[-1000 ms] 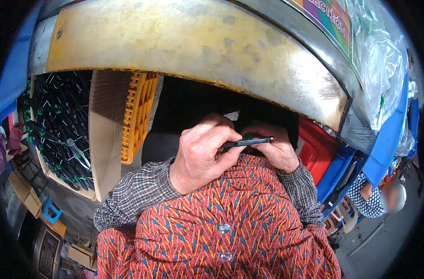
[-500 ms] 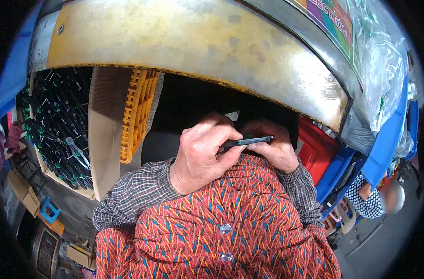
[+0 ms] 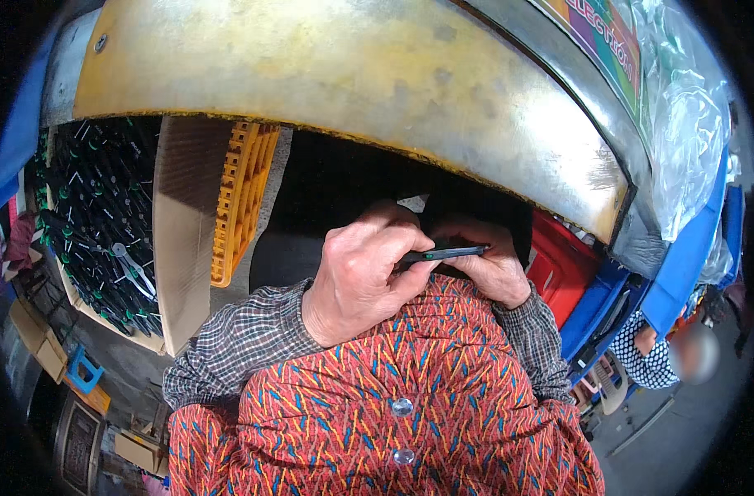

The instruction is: The person assembles small plastic components by hand, sliding a plastic pin into a plastic bracket.

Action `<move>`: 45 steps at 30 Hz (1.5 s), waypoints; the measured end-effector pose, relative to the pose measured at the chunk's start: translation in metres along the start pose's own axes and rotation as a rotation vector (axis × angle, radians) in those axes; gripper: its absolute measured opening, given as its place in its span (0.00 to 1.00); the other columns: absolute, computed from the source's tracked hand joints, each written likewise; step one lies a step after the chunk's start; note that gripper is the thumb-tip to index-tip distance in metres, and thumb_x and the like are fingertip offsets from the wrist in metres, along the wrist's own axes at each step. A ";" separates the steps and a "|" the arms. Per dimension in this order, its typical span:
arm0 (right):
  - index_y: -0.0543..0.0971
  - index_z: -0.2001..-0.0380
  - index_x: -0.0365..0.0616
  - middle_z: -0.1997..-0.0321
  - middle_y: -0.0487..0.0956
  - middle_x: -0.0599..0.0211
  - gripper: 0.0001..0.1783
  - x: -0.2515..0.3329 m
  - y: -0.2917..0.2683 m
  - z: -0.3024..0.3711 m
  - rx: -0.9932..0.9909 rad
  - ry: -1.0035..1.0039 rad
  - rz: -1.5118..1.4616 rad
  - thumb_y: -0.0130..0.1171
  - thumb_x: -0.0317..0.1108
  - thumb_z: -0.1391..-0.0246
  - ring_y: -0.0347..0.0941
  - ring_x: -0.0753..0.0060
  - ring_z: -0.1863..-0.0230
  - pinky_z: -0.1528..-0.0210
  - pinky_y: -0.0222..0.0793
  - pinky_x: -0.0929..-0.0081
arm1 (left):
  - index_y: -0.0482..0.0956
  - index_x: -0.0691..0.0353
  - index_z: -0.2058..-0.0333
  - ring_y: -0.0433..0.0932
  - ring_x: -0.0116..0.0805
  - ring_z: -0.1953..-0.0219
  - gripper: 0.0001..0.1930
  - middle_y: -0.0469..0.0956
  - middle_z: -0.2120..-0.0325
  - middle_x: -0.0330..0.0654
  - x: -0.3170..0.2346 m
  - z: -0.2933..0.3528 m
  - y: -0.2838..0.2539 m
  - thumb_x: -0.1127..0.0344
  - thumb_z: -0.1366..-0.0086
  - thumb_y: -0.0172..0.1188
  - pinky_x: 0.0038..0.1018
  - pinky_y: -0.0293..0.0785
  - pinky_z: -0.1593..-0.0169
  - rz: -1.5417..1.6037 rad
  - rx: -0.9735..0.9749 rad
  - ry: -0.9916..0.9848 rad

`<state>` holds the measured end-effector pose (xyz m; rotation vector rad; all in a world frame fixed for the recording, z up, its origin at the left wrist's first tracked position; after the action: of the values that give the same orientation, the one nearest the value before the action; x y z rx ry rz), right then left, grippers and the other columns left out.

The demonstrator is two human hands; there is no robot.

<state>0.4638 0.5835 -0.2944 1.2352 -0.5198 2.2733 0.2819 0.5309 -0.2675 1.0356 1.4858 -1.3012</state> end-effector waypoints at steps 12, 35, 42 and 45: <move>0.79 0.58 0.40 0.64 0.79 0.67 0.13 0.002 0.001 -0.001 -0.001 -0.026 -0.031 0.61 0.34 0.45 0.73 0.76 0.61 0.56 0.69 0.77 | 0.78 0.65 0.71 0.77 0.44 0.73 0.10 0.76 0.72 0.47 0.001 -0.001 0.000 0.76 0.56 0.66 0.32 0.74 0.71 0.041 0.008 -0.019; 0.79 0.62 0.40 0.64 0.77 0.69 0.15 0.008 0.002 -0.003 -0.084 0.047 -0.166 0.68 0.32 0.54 0.73 0.77 0.61 0.56 0.69 0.78 | 0.77 0.64 0.71 0.77 0.43 0.72 0.10 0.75 0.72 0.47 0.003 -0.001 -0.001 0.75 0.55 0.66 0.32 0.74 0.71 0.036 0.005 0.009; 0.77 0.62 0.39 0.63 0.77 0.68 0.16 0.007 0.001 -0.001 -0.095 0.033 -0.167 0.69 0.31 0.55 0.74 0.76 0.59 0.54 0.70 0.77 | 0.77 0.64 0.71 0.77 0.44 0.72 0.10 0.76 0.71 0.47 0.002 0.000 0.001 0.75 0.56 0.66 0.32 0.74 0.71 0.042 0.021 0.010; 0.77 0.63 0.39 0.62 0.76 0.68 0.16 0.006 0.002 -0.001 -0.095 0.031 -0.159 0.68 0.31 0.56 0.74 0.76 0.59 0.54 0.70 0.77 | 0.77 0.64 0.71 0.77 0.44 0.71 0.11 0.76 0.71 0.47 0.002 -0.001 0.001 0.75 0.56 0.66 0.32 0.74 0.71 0.040 0.016 0.016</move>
<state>0.4594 0.5843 -0.2904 1.1506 -0.4939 2.1071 0.2826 0.5318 -0.2702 1.0826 1.4617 -1.2811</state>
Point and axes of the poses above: each hand's wrist, its own z-axis away from the middle knuckle, its own y-axis out of the palm, x = y × z, the point moved 4 cm from there along -z, towards the middle knuckle
